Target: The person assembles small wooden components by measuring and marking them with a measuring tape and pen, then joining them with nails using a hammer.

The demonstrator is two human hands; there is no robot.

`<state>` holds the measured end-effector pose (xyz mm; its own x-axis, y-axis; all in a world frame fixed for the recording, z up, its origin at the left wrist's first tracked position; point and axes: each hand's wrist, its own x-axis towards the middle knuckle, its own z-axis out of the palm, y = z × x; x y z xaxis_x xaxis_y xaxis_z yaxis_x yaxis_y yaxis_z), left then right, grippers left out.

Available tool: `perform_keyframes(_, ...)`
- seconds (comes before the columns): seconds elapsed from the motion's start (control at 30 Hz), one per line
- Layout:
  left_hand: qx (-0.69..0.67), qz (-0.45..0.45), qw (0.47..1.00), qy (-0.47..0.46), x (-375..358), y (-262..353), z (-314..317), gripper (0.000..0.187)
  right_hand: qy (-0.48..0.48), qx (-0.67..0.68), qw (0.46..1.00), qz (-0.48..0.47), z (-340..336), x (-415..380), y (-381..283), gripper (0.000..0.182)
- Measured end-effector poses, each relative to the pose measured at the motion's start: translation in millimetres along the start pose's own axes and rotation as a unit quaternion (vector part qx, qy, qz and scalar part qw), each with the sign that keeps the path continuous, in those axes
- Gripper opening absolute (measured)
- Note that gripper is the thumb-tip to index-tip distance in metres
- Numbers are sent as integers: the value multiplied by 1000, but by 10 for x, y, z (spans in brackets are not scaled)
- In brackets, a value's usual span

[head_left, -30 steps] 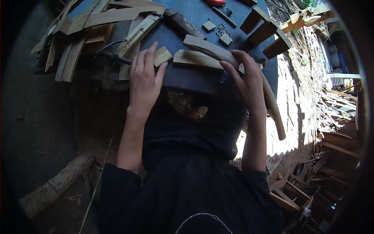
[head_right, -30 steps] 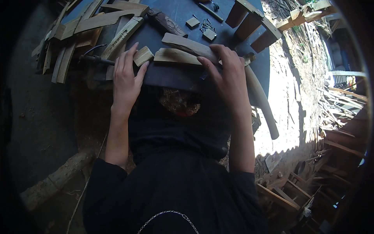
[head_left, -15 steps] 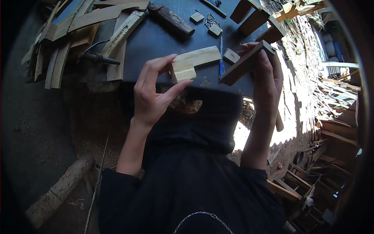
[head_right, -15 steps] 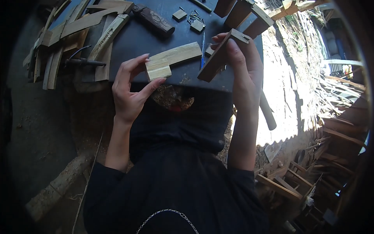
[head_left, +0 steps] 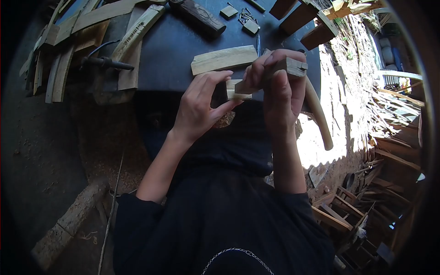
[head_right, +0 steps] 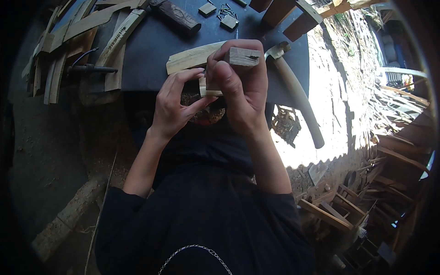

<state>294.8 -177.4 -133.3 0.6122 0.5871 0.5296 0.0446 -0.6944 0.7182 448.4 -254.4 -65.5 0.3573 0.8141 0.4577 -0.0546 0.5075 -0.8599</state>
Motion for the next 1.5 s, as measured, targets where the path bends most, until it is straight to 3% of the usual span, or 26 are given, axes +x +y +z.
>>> perform_keyframes(0.1, 0, 2, 1000, 1, -5, -13, 11, 60, 17, -64, 998, 21, 18, -90, 106, 29)
perform_keyframes(0.27, -3, -3, 1000, -6, 1, -12, -5, 58, 3, 1, 1000, -16, 6, -35, 81, 30)
perform_keyframes(0.6, -5, -4, 1000, -11, 16, -9, -8, 57, 32, 28, 997, 60, -60, -63, 141, 32)
perform_keyframes(0.7, -5, -1, 1000, -12, 38, 7, -27, 56, 9, -153, 988, -1, -159, -31, 59, 29)
perform_keyframes(0.77, 1, 1, 1000, -10, 47, 31, -39, 56, 1, -346, 937, -36, -277, -18, -76, 27)
perform_keyframes(0.83, 12, -16, 1000, -17, 36, 48, -60, 56, 35, -389, 921, -8, -333, -81, -215, 23)
perform_keyframes(0.9, 19, -19, 1000, -13, 31, 73, -50, 56, 144, -294, 937, 123, -341, -139, -386, 28)
perform_keyframes(1.07, 66, -2, 998, -3, 29, 77, -50, 53, 255, -277, 911, 167, -528, -124, -418, 31)
perform_keyframes(1.17, 95, -3, 996, -1, 18, 102, -73, 50, 225, -191, 940, 173, -506, 33, -340, 33)
perform_keyframes(1.5, 90, -4, 996, -3, 18, 60, -174, 47, 155, -255, 934, 198, -418, 205, -156, 40)
